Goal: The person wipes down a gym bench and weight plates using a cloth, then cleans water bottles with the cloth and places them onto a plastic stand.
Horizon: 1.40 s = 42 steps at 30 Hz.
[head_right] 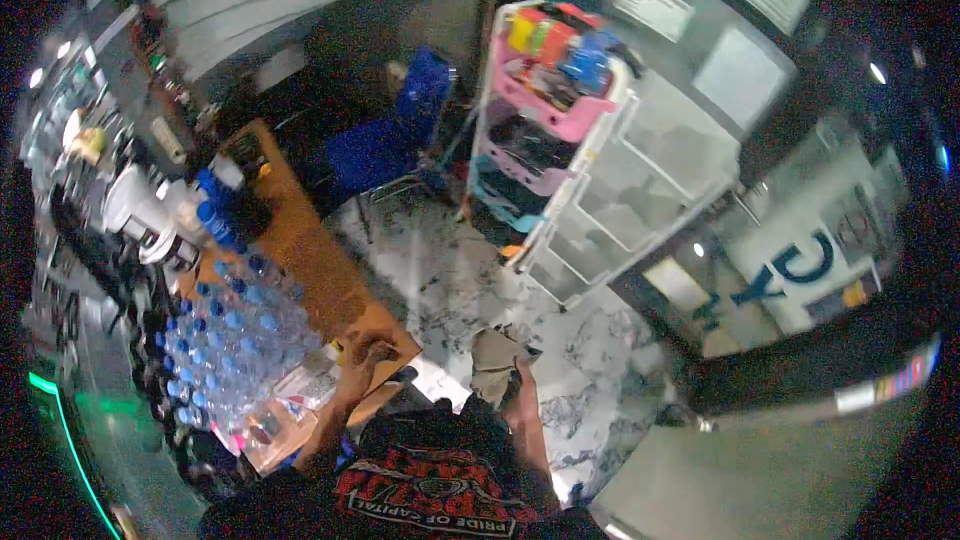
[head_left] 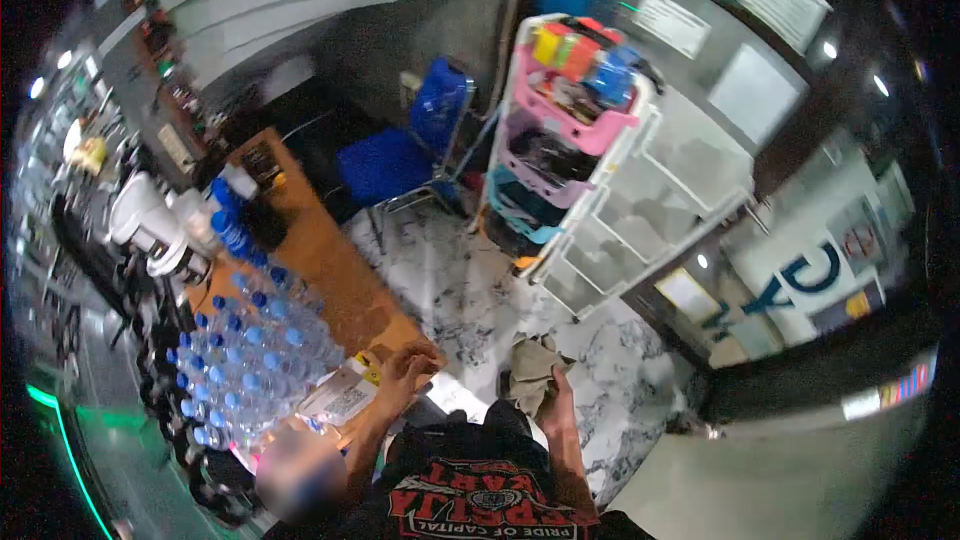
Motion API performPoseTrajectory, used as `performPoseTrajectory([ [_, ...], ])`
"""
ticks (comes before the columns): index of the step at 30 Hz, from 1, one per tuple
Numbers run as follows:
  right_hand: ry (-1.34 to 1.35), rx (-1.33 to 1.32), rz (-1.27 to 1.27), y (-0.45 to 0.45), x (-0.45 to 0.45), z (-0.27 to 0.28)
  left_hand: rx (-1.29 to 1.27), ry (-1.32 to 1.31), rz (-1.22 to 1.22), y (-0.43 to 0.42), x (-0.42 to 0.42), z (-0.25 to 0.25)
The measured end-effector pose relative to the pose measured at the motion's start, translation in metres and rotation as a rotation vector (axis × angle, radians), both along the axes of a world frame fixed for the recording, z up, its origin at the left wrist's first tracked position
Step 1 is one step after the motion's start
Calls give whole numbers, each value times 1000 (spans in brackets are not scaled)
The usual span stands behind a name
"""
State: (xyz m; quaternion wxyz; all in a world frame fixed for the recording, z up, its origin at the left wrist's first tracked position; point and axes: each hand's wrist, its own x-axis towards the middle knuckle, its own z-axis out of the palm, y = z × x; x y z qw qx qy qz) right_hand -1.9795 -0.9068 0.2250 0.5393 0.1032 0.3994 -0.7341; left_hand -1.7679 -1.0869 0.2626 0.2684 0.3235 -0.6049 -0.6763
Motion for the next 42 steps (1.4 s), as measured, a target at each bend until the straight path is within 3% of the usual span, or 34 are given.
performPoseTrajectory([
  [8, -46, 14, 350, -115, -56, -5, 131, 85, 481, -19, -13, -27],
  [16, 103, 1, 825, -238, -129, -4, -122, -6, 1025, -43, -58, -16],
  [18, 70, 4, 919, -272, -144, -12, -323, -398, 1246, -45, -58, -9],
  [22, 131, -33, 1129, -333, -143, -9, -436, -682, 1502, -51, -40, 6],
  [24, 216, 116, 1225, -349, -123, 26, -497, -771, 1556, -57, -25, 15],
  [26, 165, 82, 1299, -364, -116, 8, -647, -1024, 1584, -66, -14, 20],
  [28, 363, 17, 1276, -372, -100, 2, -634, -1146, 1571, -76, 0, 0],
  [32, 229, -74, 1409, -366, -59, 24, -492, -1327, 1427, -92, 16, -36],
  [39, 119, -151, 1548, -353, -8, -1, -284, -1253, 1351, -84, 10, -39],
  [42, 137, -130, 1584, -352, 2, 11, -427, -1111, 1515, -81, 7, -48],
])
